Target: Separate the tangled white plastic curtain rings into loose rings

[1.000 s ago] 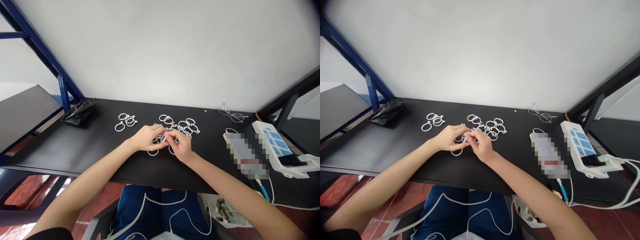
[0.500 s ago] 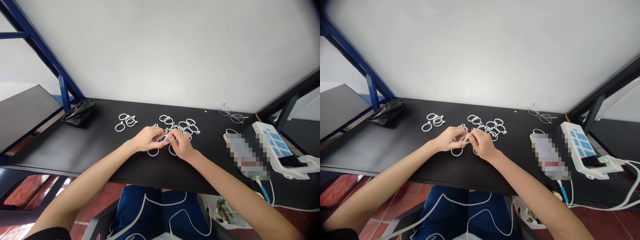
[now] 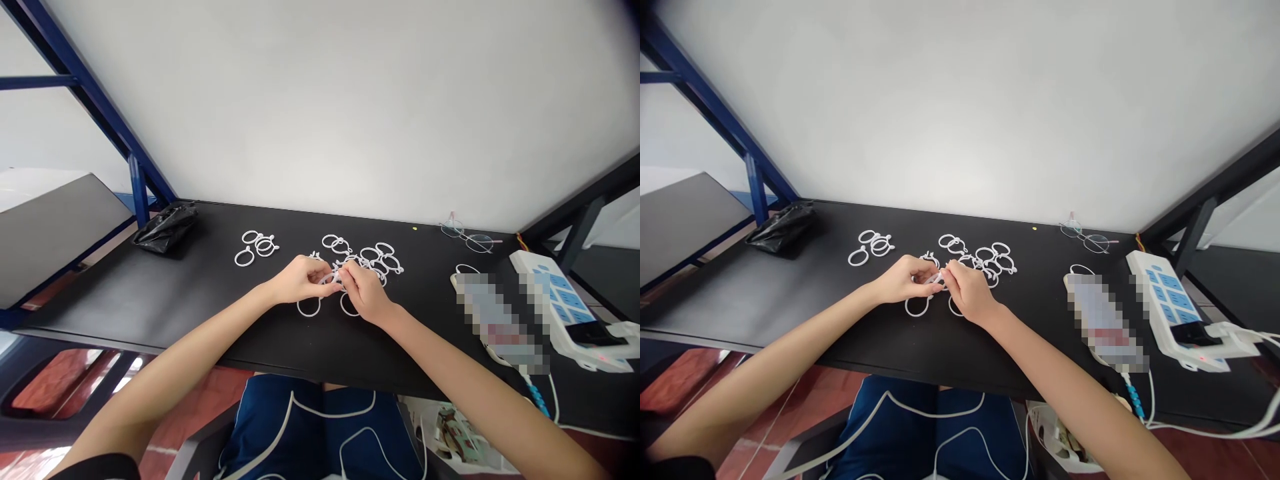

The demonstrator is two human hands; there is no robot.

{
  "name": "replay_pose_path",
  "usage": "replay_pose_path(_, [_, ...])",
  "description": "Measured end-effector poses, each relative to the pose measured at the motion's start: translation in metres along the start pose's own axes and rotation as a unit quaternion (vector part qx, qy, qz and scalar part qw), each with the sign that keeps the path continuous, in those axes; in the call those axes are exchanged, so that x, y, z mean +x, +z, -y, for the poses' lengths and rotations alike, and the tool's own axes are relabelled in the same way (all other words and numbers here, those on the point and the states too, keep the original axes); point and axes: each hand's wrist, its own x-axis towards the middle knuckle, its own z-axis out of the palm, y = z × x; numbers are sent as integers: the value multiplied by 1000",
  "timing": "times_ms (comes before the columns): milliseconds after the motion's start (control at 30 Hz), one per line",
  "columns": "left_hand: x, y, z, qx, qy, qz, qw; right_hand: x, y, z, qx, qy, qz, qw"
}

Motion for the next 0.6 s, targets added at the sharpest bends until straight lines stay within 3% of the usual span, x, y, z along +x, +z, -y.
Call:
replay_pose_path(367, [2, -2, -2, -30, -35, 11, 999, 3, 1, 2, -38, 1, -7, 999])
replay_pose_path(600, [1, -3, -3, -37, -34, 25, 998, 3, 2, 4, -123, -28, -25, 992])
